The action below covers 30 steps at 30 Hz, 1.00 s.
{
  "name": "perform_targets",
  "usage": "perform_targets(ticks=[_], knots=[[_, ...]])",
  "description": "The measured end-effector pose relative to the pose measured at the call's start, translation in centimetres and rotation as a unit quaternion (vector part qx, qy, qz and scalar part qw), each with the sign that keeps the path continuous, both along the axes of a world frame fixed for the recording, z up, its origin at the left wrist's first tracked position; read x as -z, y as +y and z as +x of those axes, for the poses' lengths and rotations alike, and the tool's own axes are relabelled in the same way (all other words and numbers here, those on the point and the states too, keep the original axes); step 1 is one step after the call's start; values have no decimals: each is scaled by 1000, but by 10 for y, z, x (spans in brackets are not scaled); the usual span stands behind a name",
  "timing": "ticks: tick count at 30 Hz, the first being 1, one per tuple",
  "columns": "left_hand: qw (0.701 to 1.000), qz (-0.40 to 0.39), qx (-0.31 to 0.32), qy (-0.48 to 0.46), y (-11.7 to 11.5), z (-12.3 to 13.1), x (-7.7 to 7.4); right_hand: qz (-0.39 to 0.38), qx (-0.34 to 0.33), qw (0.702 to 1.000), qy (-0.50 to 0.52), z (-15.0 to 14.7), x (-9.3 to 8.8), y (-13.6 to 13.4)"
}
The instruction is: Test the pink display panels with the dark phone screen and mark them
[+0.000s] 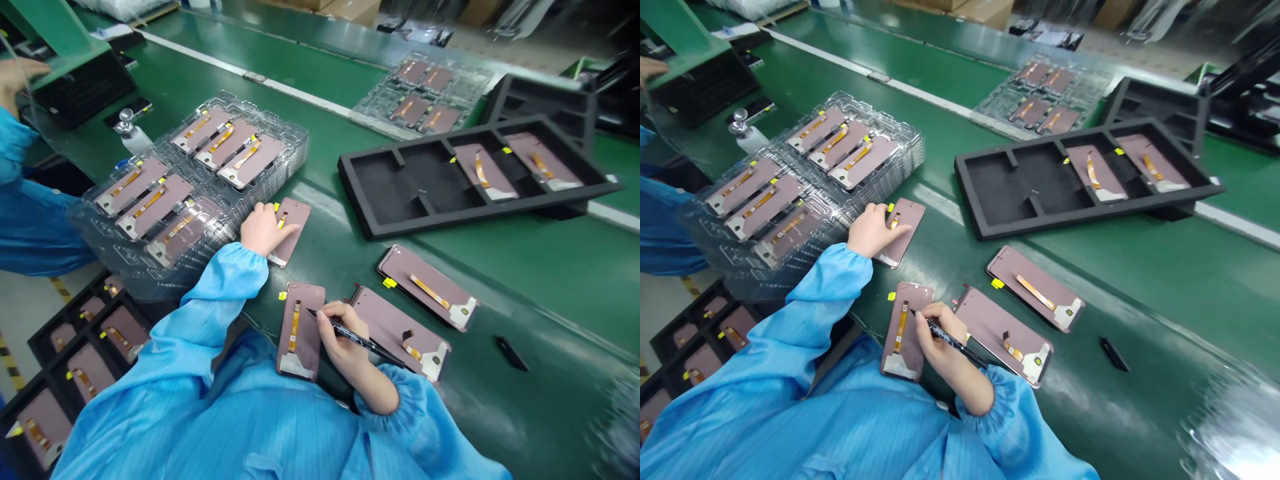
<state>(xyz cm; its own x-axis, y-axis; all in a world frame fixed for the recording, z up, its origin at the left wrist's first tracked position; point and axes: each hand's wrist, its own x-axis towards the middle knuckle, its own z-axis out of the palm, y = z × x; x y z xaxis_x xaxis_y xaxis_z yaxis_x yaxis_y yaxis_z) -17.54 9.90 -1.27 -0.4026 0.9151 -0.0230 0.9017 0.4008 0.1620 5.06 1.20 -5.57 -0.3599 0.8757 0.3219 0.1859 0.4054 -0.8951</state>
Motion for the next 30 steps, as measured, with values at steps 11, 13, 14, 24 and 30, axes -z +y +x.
perform_targets(ticks=[11,13,14,24,30], knots=[[999,-11,-40,-33,9,13,-7,23,-1,1000,14,-2,-5,2],[997,6,-43,-58,9,11,-8,26,2,1000,17,-3,-6,2],[995,11,-48,-87,9,9,-8,27,4,999,20,-3,-7,2],[726,69,-26,-684,-57,-2,-36,2,62,993,100,21,-21,15],[666,-46,-45,-743,-118,37,-17,-64,91,979,173,26,-32,27]])
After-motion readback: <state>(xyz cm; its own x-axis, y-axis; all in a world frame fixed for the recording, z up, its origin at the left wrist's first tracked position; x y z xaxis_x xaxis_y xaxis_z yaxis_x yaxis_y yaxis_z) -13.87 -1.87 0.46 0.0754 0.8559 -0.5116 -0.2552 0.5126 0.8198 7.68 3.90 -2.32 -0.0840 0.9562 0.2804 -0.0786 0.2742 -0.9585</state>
